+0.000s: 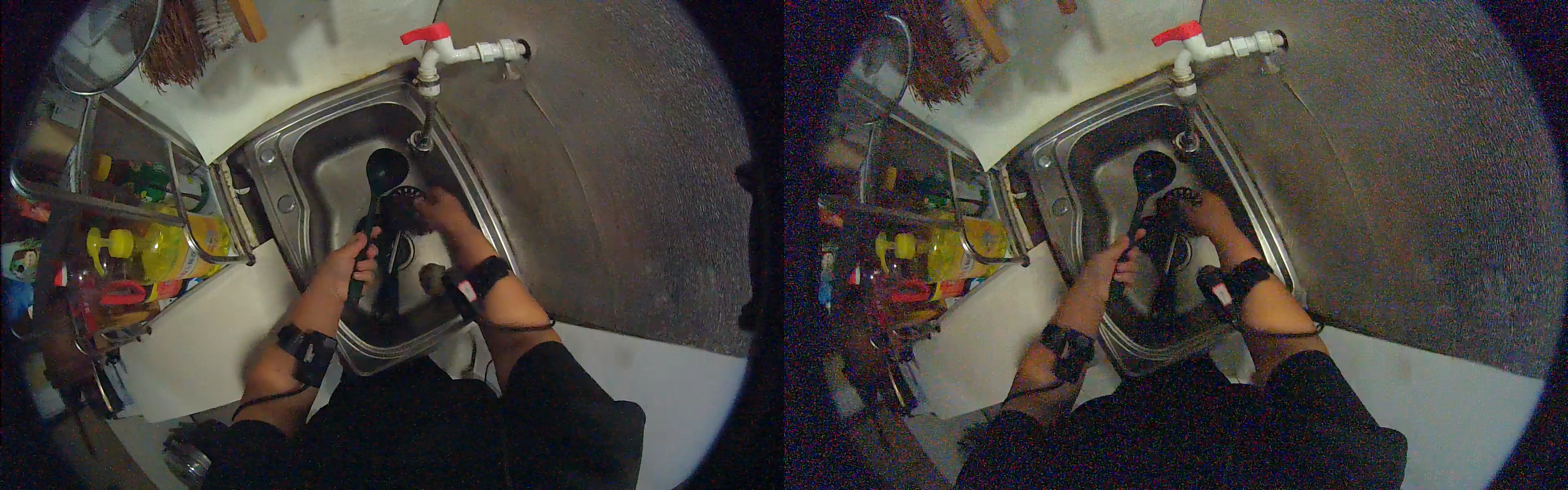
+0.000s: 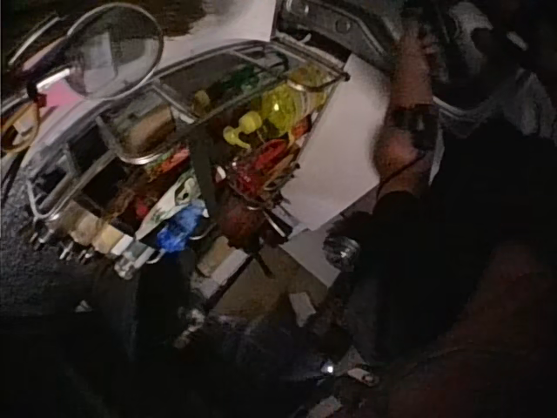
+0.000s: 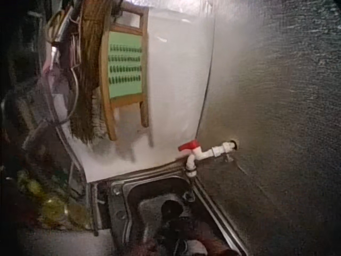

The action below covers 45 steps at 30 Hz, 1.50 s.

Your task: The person washes a green ladle and a green slotted spoon in a stainless steel sink using a metal scrubber and running water. They scrub each utensil thoroughly, rinse them under the tap, and place them on a drying rack.

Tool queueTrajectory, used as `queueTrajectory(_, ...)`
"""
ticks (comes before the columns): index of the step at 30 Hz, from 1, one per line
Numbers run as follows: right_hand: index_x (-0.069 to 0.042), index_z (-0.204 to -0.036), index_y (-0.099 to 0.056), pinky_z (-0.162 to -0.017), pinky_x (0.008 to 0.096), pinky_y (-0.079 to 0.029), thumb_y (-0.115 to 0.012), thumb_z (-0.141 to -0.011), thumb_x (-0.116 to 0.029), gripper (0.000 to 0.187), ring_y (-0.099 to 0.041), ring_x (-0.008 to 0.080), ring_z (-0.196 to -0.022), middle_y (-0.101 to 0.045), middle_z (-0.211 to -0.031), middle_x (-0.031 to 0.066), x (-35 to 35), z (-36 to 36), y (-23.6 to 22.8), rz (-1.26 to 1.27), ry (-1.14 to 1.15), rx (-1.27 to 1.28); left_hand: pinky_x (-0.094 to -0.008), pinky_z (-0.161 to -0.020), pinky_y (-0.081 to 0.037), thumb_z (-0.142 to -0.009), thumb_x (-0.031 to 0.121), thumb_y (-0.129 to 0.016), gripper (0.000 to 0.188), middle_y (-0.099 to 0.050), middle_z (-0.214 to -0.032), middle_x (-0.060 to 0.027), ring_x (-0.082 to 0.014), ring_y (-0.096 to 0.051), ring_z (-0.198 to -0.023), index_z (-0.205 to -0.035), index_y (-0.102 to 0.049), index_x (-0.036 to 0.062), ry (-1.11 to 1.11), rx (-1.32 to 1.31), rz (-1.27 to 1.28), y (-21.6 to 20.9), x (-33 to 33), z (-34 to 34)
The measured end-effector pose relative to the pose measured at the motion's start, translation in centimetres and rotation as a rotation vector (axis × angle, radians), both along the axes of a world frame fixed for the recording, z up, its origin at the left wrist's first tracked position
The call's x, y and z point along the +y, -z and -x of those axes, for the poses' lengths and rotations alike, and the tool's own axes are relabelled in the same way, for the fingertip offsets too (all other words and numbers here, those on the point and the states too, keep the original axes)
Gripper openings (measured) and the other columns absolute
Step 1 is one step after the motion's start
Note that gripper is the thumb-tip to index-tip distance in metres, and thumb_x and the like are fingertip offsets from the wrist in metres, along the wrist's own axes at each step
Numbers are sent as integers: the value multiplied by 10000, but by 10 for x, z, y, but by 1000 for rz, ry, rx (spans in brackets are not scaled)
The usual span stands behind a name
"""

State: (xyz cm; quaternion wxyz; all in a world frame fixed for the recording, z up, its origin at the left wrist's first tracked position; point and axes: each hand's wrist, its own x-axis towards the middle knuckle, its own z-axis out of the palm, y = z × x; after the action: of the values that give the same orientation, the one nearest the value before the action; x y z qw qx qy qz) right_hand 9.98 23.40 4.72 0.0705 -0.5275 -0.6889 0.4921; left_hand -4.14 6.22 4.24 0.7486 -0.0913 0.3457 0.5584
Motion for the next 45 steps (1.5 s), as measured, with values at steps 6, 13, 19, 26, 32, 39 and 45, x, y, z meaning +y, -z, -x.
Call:
queueTrajectory(6, -55, -962, -579, -731, 335, -432, -543, -788, -206, 233, -564, 235, -803, -599, -867, 114, 58, 36, -114, -939, 14, 404, -168, -398, -312, -873, 206, -427, 208, -464, -713, 6, -54, -370, -515, -1018, -502, 76, -52, -4, 67, 13, 25, -26)
queueTrajectory(13, -103, -1001, -581, -666, 390, -438, -561, -765, -320, 321, -563, 283, -753, -602, -731, 114, 103, 119, -175, -1503, -323, -68, -188, -375, -314, -852, 193, -431, 181, -466, -669, -19, -72, -381, -470, -953, -514, 67, -84, -68, 35, 23, 47, -48)
queueTrajectory(19, -109, -745, -619, -642, 445, -425, -508, -758, -453, 362, -589, 291, -710, -613, -691, 108, 111, 127, -165, -1365, -362, -306, -187, -359, -300, -826, 171, -488, 125, -456, -643, -24, -76, -382, -459, -908, -509, 80, -119, -103, 75, 22, 53, -53)
queueTrajectory(26, -95, -693, -611, -606, 426, -425, -501, -755, -494, 418, -585, 294, -633, -595, -610, 98, 107, 122, -174, -1265, -381, -176, -189, -354, -292, -796, 147, -557, 115, -450, -642, -25, -73, -381, -456, -867, -492, 84, -118, -101, 71, 15, 54, -52)
queueTrajectory(32, -73, -740, -595, -629, 399, -412, -546, -767, -387, 319, -552, 286, -665, -583, -663, 96, 108, 113, -171, -1219, -387, 116, -189, -359, -296, -827, 174, -512, 114, -453, -652, -26, -74, -379, -458, -890, -483, 83, -96, -71, 67, 12, 54, -49)
queueTrajectory(39, -2, -799, -534, -651, 305, -404, -537, -813, -158, 156, -494, 188, -682, -526, -721, 100, 43, 36, -36, -823, 110, 494, -211, -383, -321, -852, 183, -455, 152, -455, -662, -21, -86, -379, -476, -946, -502, 73, -60, 31, 100, 12, 54, -42)
queueTrajectory(45, -43, -1000, -503, -629, 349, -460, -629, -754, -206, 321, -565, 260, -761, -540, -929, 126, 29, 18, 113, 561, 449, 600, -234, -375, -309, -862, 186, -425, 139, -456, -659, -31, -94, -386, -479, -952, -455, 84, 49, 151, 73, 13, 51, -47)
